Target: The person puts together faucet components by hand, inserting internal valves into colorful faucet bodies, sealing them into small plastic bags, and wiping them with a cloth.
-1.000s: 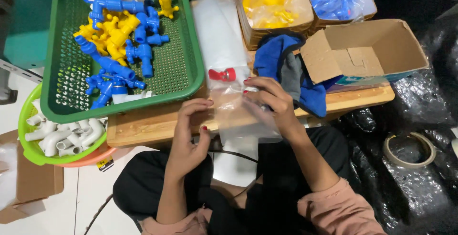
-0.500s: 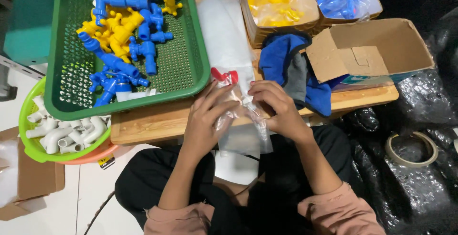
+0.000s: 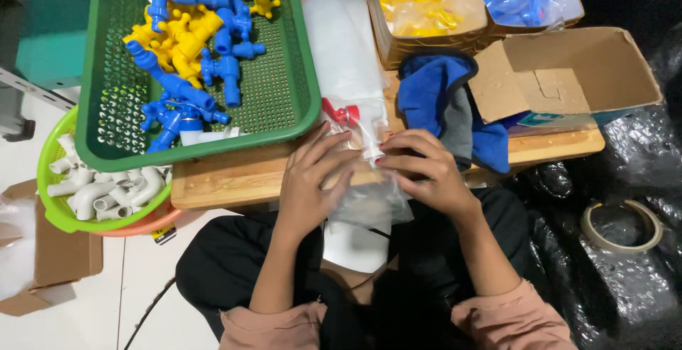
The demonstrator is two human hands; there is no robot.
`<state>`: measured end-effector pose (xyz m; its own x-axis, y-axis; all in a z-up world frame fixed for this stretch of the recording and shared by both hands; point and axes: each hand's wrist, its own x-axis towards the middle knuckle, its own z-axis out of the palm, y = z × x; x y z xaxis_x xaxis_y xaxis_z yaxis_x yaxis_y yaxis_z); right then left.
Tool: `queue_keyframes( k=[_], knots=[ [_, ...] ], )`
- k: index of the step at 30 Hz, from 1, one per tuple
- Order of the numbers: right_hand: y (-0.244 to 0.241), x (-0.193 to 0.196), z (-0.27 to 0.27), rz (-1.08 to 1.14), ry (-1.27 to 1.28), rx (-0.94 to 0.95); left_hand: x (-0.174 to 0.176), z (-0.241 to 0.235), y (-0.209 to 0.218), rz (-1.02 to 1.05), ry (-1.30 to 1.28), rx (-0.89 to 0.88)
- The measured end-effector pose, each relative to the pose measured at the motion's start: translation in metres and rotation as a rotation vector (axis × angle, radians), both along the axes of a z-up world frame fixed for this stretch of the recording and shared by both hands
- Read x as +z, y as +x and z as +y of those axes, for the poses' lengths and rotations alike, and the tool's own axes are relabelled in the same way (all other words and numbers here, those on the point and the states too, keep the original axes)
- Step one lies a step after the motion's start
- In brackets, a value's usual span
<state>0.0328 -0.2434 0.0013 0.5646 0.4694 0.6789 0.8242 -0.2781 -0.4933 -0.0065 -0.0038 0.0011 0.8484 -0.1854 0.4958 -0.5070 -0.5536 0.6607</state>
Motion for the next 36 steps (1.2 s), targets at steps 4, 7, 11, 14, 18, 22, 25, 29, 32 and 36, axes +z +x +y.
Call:
queue_keyframes(
  k=[4,7,11,14,18,22,25,29,32,36],
  knots=[
    [0.001,0.006,0.003,-0.008,0.021,0.025,0.005,0.004,0.0,-0.025,-0.028,-0.038],
    [0.001,0.014,0.007,-0.009,-0.005,0.038,0.001,0.009,0.001,-0.076,-0.057,-0.103],
    [0.0,0.019,0.007,0.059,-0.036,0.066,-0.004,0.013,0.001,-0.071,-0.002,-0.099],
    [0.001,0.027,0.003,0.159,-0.044,0.097,0.003,0.015,-0.003,-0.046,0.029,-0.13],
    [0.004,0.03,0.002,0.252,-0.051,0.152,0.014,0.02,-0.015,-0.009,0.08,-0.167],
    [0.009,0.019,-0.001,0.28,-0.048,0.154,0.005,0.024,-0.014,0.011,0.053,-0.172],
    [0.011,0.014,-0.003,0.322,-0.012,0.153,0.003,0.025,-0.01,0.003,0.006,-0.186],
    [0.009,0.016,-0.002,0.397,0.038,0.14,0.001,0.023,-0.007,-0.005,-0.067,-0.136],
    [0.009,0.016,0.0,0.413,0.054,0.126,-0.004,0.023,-0.005,-0.018,-0.122,-0.108],
    [0.007,0.026,0.002,0.386,0.045,0.129,-0.003,0.02,-0.005,-0.013,-0.161,-0.07]
  ],
)
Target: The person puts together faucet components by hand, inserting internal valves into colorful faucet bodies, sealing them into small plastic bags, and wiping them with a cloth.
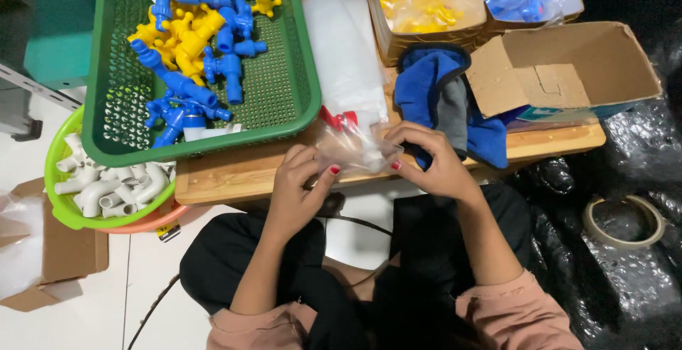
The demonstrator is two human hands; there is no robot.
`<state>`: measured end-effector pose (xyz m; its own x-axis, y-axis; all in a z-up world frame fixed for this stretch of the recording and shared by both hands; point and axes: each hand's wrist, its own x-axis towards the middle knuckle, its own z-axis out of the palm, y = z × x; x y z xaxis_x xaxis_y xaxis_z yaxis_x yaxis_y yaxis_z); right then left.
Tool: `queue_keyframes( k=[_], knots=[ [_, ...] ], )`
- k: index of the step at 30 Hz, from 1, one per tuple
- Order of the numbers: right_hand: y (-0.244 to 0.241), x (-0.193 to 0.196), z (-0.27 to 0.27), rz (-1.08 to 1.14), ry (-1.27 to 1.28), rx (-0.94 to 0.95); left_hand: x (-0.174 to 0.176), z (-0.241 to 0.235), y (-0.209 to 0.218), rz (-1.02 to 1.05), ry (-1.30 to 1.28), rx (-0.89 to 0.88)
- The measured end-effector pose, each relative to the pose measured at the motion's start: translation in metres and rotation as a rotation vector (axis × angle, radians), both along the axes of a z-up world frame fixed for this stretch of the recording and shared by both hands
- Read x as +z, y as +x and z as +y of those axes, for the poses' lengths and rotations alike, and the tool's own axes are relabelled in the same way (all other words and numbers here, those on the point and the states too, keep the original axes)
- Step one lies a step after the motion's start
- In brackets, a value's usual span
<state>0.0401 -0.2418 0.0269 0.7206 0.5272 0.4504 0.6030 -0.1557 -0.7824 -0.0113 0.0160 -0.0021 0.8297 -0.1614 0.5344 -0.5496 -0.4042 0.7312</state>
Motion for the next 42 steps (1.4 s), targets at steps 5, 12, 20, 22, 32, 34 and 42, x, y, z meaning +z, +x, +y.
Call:
queue_keyframes(
  k=[5,12,20,22,32,34,42],
  knots=[
    [0.004,-0.012,-0.001,-0.01,0.028,-0.019,0.01,-0.005,-0.003,0.017,0.012,0.022],
    [0.011,-0.019,-0.002,0.019,0.038,-0.064,0.013,-0.009,-0.003,0.042,0.023,0.059],
    [0.008,-0.02,0.001,0.148,0.078,-0.108,0.006,-0.012,-0.003,0.057,-0.024,0.121],
    [0.007,-0.02,0.001,0.172,0.094,-0.111,0.002,-0.012,-0.004,0.059,-0.018,0.15],
    [0.007,-0.013,0.009,0.225,0.031,-0.134,-0.006,-0.02,-0.006,0.092,-0.003,0.262],
    [0.008,-0.015,0.012,0.242,0.026,-0.136,-0.004,-0.022,-0.007,0.099,0.003,0.281],
    [0.014,-0.026,0.018,0.171,-0.243,-0.383,-0.005,-0.03,-0.001,0.144,-0.053,0.45]
  ],
)
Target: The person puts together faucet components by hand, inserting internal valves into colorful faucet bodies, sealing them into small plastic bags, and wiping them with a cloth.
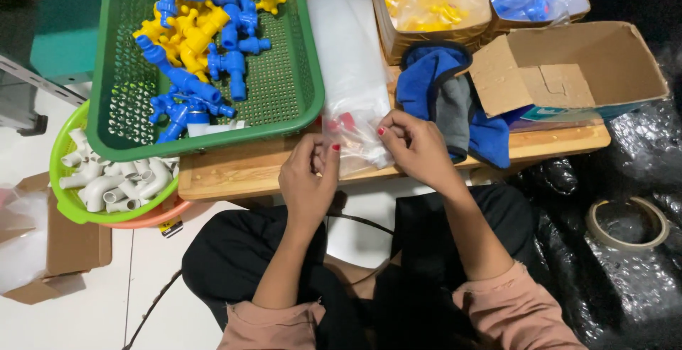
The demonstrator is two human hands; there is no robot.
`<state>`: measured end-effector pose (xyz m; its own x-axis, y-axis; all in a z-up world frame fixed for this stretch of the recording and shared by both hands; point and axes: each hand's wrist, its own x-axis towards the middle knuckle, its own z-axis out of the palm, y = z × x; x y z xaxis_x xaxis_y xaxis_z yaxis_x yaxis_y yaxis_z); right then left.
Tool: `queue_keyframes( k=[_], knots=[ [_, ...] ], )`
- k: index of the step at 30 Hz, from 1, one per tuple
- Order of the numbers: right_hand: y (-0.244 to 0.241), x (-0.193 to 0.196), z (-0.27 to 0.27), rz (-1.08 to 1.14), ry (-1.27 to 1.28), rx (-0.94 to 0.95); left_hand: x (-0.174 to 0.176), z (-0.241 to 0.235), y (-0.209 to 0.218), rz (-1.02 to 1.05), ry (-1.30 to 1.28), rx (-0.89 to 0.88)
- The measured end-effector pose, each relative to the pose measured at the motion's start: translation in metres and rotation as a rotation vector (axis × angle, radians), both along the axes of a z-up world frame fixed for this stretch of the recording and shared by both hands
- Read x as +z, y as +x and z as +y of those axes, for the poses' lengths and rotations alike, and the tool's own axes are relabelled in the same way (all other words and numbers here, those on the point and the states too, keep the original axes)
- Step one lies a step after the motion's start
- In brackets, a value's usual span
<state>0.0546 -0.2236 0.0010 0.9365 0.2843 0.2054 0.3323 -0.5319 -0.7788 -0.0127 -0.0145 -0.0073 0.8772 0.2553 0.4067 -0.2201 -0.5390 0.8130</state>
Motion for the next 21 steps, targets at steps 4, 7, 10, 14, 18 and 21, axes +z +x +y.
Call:
queue_keyframes(
  k=[4,7,10,14,18,21],
  knots=[
    [-0.001,0.001,0.003,0.002,-0.062,-0.045,-0.003,-0.005,0.003,0.03,-0.045,0.05],
    [-0.005,0.009,0.009,0.059,-0.046,-0.078,0.0,-0.006,0.002,0.053,-0.059,0.065],
    [-0.007,0.01,0.012,0.038,-0.1,-0.108,-0.003,-0.006,0.004,0.095,-0.062,0.086],
    [-0.004,0.008,0.018,-0.118,0.019,-0.134,-0.013,-0.003,0.005,0.159,-0.066,0.152],
    [-0.014,0.036,0.028,-0.361,0.163,-0.072,-0.014,-0.003,0.007,0.178,-0.021,0.146],
    [-0.028,0.044,0.03,-0.572,0.035,-0.091,-0.013,-0.002,0.008,0.16,-0.042,0.124]
  ],
)
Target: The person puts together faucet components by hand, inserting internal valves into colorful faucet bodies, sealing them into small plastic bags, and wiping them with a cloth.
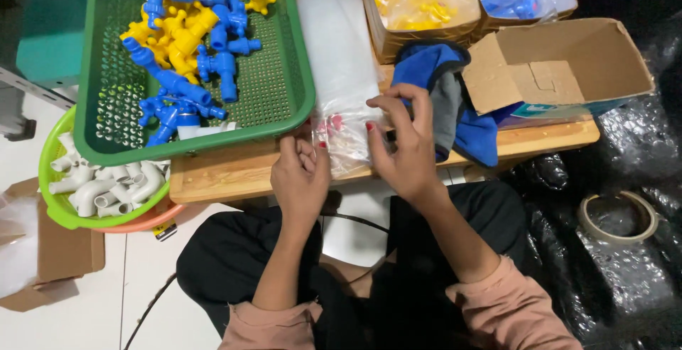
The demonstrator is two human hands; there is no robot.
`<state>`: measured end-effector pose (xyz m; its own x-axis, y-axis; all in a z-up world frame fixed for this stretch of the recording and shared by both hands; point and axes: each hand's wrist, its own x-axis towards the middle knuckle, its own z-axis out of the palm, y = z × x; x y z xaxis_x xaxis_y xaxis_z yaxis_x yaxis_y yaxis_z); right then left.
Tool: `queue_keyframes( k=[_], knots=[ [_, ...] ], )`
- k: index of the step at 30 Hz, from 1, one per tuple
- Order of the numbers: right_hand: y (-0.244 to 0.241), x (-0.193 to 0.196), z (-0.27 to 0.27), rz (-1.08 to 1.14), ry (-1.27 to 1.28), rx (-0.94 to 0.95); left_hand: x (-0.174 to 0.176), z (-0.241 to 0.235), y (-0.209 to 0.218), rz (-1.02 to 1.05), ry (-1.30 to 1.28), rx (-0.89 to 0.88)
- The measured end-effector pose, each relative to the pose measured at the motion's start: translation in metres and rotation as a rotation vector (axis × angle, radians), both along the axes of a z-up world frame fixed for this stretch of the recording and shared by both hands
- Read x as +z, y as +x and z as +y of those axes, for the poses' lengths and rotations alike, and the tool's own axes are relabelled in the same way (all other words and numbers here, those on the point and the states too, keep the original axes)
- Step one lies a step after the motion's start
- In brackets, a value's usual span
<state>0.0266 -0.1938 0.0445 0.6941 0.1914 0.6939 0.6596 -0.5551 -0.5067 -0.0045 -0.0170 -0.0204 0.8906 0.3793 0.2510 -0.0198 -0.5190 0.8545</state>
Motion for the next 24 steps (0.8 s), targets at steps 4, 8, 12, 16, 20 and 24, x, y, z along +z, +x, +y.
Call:
queue_keyframes(
  k=[4,8,12,16,20,24],
  knots=[
    [-0.032,-0.007,0.008,0.051,-0.319,-0.028,0.006,0.004,-0.001,0.008,-0.026,-0.053],
    [-0.045,-0.02,0.024,0.05,-0.553,-0.135,0.01,0.003,-0.001,0.006,-0.148,-0.113],
    [-0.047,-0.027,0.03,0.004,-0.57,-0.175,0.015,0.004,-0.003,0.0,-0.342,-0.171],
    [-0.044,-0.022,0.027,0.035,-0.493,-0.121,0.005,0.005,0.001,-0.03,-0.486,-0.23],
    [-0.041,-0.021,0.023,-0.072,-0.512,-0.161,0.025,-0.006,-0.006,-0.005,-0.521,-0.233],
    [-0.034,-0.022,0.013,-0.074,-0.458,-0.149,0.042,-0.012,-0.009,-0.018,-0.553,-0.262]
  ],
)
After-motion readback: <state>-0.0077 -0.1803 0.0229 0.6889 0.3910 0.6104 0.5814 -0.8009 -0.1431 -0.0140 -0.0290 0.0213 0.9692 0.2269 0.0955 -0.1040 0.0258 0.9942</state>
